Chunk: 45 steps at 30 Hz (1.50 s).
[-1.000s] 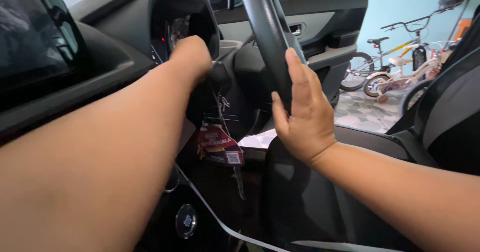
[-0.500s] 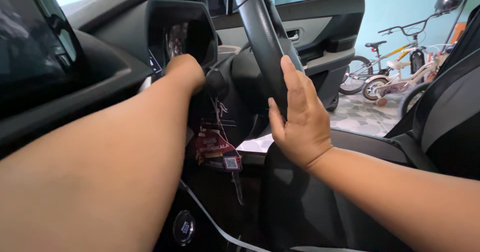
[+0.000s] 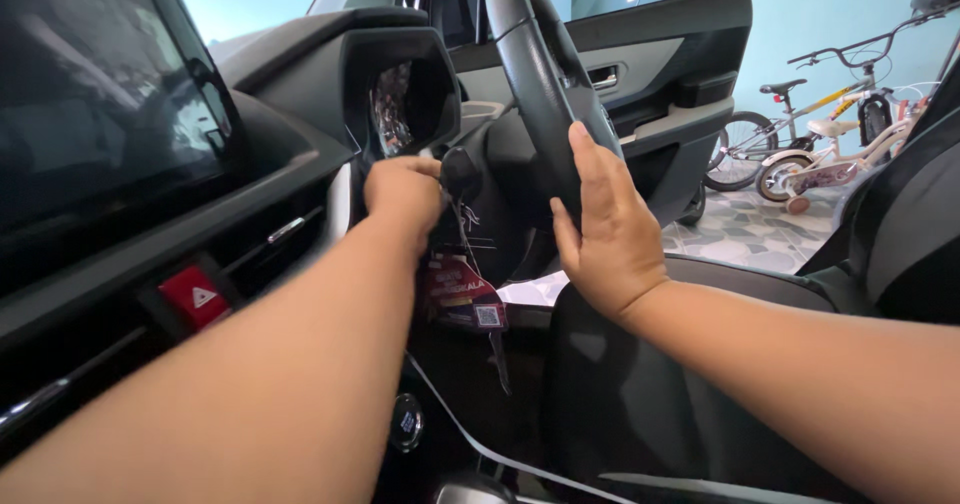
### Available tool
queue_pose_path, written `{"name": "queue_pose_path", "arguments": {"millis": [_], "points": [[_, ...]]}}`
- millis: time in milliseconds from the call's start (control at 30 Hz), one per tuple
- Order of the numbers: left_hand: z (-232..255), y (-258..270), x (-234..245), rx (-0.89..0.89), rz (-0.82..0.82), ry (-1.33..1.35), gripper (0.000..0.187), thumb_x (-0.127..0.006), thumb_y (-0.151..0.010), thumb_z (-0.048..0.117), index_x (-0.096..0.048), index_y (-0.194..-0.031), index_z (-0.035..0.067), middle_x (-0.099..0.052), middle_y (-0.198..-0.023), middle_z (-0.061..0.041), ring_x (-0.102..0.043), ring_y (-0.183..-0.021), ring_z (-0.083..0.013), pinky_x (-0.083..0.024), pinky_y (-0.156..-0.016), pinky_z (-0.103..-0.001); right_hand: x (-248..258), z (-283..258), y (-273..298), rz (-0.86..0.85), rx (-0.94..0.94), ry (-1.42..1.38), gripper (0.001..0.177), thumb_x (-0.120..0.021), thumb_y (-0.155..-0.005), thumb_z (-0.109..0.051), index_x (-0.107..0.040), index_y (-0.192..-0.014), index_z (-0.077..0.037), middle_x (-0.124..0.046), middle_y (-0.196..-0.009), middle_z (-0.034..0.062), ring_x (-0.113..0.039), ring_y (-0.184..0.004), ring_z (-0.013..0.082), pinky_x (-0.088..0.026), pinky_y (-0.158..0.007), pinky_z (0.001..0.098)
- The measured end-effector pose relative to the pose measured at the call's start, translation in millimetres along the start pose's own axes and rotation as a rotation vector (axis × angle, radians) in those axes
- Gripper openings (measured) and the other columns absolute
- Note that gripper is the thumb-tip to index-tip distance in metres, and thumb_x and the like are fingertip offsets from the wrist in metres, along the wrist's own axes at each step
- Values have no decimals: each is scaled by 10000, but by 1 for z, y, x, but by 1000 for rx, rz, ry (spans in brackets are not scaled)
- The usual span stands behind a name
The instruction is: The person wipes down the dashboard, center console, gear shifter, and infotainment screen using a cloth and a wet wipe.
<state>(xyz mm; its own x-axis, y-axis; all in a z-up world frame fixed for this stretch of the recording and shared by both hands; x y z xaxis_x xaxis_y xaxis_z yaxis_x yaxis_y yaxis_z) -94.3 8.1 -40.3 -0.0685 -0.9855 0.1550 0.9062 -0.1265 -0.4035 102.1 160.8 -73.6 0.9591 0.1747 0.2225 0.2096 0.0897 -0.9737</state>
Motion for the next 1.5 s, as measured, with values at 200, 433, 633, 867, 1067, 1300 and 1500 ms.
{"name": "queue_pose_path", "arguments": {"millis": [200,433,633,867,1067,1300,1500], "points": [[10,20,-17,427,54,886,122,-568,-925,-48,-687,-946,-54,-688,-915,-157,-711,-733,-258,-620,-629,-329,1,-1,-1,-15,-3,-9,827,-705,-918,-77,-256,-1612,-89,-520,-1435,222,-576,-1266,419,-515,-1014,445],[12,31,-28,766,-130,1280,210,-488,-987,-72,-567,-1160,-161,-653,-1086,-245,-709,-861,-294,-645,-718,-296,2,-1,-1,-39,-26,-22,865,-719,-901,-77,-239,-1619,-114,-505,-1457,203,-564,-1278,417,-510,-1013,457],[42,48,-28,880,2,1393,219,-472,-984,-84,-557,-1153,-195,-659,-1089,-254,-719,-880,-288,-639,-713,-271,1,-1,0,-38,-26,-1,891,-718,-892,-67,-217,-1626,-119,-502,-1452,194,-556,-1295,417,-511,-1017,457],[40,49,-14,1008,83,1385,263,-420,-993,-120,-557,-1201,-203,-659,-1181,-288,-746,-1095,-356,-630,-799,-386,0,-2,2,-37,-32,3,905,-724,-888,-52,-209,-1629,-126,-500,-1451,212,-570,-1257,425,-519,-1001,459],[50,59,-11,866,-50,1519,380,-454,-1027,171,-550,-1268,-107,-643,-1295,-194,-657,-1199,-373,-581,-979,-491,1,-3,2,-37,-47,-5,908,-723,-897,-45,-205,-1636,-140,-511,-1453,203,-591,-1220,431,-529,-971,466],[69,55,-6,912,-43,1449,393,-550,-1014,220,-558,-1249,-95,-617,-1270,-247,-660,-1158,-377,-574,-971,-510,-1,0,3,-21,-15,-2,906,-718,-921,-45,-188,-1648,-149,-506,-1475,200,-596,-1224,431,-536,-981,464],[71,51,-15,864,-16,1403,371,-586,-1011,263,-601,-1229,-36,-652,-1235,-233,-680,-1149,-368,-593,-963,-500,-1,2,5,-37,-18,6,902,-713,-933,-52,-179,-1653,-151,-499,-1486,203,-601,-1216,429,-540,-980,468]]}}
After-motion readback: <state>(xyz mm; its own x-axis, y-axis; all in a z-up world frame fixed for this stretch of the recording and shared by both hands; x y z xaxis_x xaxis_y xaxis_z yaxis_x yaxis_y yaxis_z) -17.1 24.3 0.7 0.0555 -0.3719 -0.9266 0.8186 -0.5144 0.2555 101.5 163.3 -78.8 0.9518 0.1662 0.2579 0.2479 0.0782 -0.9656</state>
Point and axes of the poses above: each hand's wrist, its own y-axis away from the middle knuckle, its own x-axis out of the back of the hand, z = x × y, the point moved 1 cm from there along -y, towards the middle knuckle
